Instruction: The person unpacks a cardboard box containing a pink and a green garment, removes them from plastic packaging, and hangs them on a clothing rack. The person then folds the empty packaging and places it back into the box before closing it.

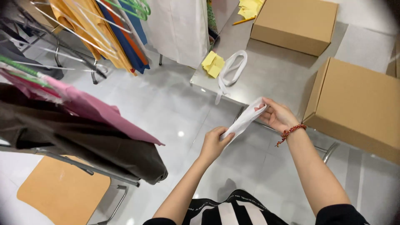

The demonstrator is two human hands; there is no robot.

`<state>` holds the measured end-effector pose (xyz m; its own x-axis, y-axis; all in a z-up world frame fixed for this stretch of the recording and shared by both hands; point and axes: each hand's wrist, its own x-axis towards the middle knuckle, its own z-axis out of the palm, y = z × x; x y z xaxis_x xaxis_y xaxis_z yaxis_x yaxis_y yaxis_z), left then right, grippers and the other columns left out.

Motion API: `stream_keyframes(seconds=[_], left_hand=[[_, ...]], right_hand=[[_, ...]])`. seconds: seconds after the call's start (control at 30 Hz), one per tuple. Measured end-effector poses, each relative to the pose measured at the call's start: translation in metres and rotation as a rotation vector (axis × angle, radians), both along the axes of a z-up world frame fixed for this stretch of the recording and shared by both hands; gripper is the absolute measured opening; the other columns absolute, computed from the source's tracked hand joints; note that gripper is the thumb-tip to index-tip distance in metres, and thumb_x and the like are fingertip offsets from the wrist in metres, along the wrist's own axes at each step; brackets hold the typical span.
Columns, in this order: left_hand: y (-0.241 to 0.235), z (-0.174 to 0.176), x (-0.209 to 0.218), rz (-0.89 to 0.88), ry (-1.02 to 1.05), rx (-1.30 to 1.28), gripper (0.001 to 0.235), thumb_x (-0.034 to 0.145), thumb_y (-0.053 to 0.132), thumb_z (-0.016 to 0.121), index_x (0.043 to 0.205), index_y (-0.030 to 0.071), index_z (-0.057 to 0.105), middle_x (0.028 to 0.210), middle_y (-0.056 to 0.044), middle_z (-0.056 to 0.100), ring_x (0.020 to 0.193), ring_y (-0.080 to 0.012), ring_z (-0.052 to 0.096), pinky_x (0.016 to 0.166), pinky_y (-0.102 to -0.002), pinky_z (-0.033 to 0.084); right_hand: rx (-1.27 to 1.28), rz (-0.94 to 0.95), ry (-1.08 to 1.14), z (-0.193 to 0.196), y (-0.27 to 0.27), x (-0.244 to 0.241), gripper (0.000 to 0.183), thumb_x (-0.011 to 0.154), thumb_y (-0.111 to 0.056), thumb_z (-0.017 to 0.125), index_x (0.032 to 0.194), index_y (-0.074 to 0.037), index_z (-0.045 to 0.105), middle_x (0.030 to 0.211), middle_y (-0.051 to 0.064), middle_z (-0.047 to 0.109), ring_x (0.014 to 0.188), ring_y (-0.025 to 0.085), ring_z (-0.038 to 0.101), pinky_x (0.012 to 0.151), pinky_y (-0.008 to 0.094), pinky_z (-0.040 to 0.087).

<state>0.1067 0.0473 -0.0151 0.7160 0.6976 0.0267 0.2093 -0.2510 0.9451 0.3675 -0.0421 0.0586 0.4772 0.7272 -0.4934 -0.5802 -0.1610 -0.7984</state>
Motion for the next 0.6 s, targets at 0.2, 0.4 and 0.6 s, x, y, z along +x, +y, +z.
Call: stream_keyframes(seconds=[0.2, 0.4, 0.6], left_hand=[[0.040, 0.008, 0.044, 0.054, 0.076, 0.222, 0.020, 0.099, 0.014, 0.074, 0.118, 0.014, 0.077, 0.111, -0.004, 0.079, 0.105, -0.0265, 0.076, 0.087, -0.035, 0.062], [0.125, -0.033, 0.109, -0.003, 0.258, 0.557, 0.047, 0.096, 0.016, 0.076, 0.140, 0.019, 0.062, 0.095, 0.001, 0.076, 0.088, -0.0170, 0.073, 0.089, -0.032, 0.049], [0.209, -0.028, 0.190, 0.043, 0.196, 0.879, 0.040, 0.096, 0.018, 0.073, 0.135, 0.017, 0.065, 0.086, 0.001, 0.065, 0.084, -0.0175, 0.068, 0.083, -0.032, 0.049]], right_hand=[[-0.128, 0.235, -0.216, -0.064, 0.079, 0.088, 0.031, 0.099, -0.020, 0.079, 0.118, 0.002, 0.068, 0.076, 0.002, 0.070, 0.070, 0.020, 0.076, 0.074, 0.036, 0.062], [-0.244, 0.279, -0.558, -0.087, 0.193, 0.163, 0.040, 0.083, -0.014, 0.091, 0.112, 0.006, 0.072, 0.087, 0.015, 0.076, 0.073, 0.024, 0.077, 0.070, 0.036, 0.065], [-0.170, 0.180, -0.599, -0.081, 0.291, 0.223, 0.045, 0.081, -0.011, 0.087, 0.120, 0.004, 0.071, 0.089, 0.012, 0.075, 0.071, 0.018, 0.077, 0.065, 0.029, 0.065]])
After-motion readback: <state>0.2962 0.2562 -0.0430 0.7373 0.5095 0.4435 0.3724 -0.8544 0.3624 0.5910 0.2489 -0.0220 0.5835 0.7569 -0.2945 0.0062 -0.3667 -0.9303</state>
